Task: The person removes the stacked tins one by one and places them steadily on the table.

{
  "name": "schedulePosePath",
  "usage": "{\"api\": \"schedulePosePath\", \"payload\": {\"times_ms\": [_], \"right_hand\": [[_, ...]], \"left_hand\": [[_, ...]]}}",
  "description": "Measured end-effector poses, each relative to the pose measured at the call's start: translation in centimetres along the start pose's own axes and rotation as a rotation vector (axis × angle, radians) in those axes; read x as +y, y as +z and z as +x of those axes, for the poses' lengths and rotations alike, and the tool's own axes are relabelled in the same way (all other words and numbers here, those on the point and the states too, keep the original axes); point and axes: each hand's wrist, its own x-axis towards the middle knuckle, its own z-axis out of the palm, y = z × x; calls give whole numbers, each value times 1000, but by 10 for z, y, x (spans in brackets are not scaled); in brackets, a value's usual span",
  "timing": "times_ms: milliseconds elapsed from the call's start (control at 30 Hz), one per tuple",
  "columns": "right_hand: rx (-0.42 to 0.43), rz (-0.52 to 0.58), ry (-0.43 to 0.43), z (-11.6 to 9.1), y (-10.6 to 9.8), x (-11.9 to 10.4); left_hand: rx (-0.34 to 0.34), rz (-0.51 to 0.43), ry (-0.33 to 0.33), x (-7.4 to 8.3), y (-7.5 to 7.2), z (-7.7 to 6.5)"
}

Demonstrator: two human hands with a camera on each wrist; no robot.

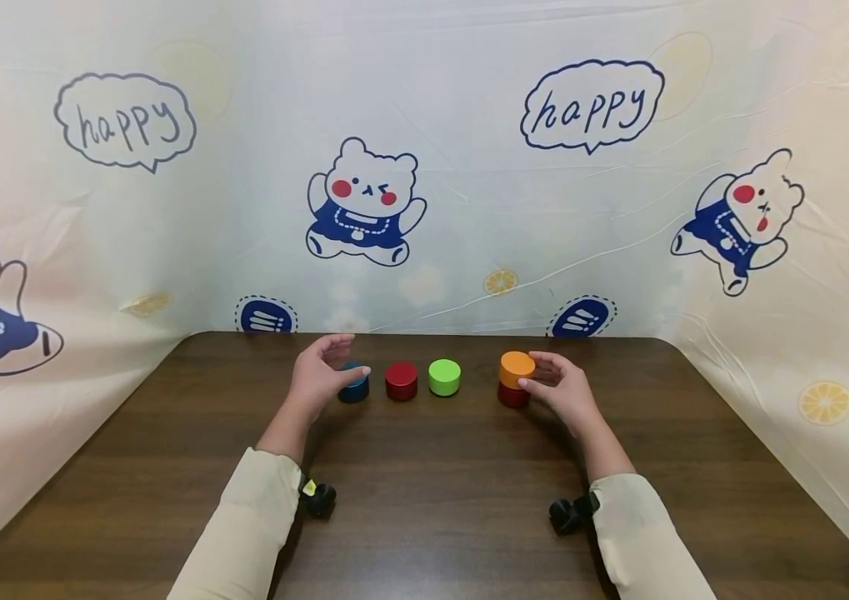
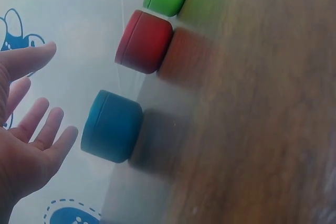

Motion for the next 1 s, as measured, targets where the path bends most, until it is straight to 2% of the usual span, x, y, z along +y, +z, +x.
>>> {"api": "schedulePosePath", "payload": {"times_ms": [233,533,700,1000], "right_hand": [[8,-12,-31,2,0,3],[-2,-26,-4,1,0,4],[-14,-31,5,1,0,5],[-36,-48,36,-1,1,1]], "left_hand": [[-18,-20,26,10,5,-1],[-41,-44,51,12,15,-4],[-48,-50,85,16,23,-7],[-99,-74,142,26,39,-12]]}}
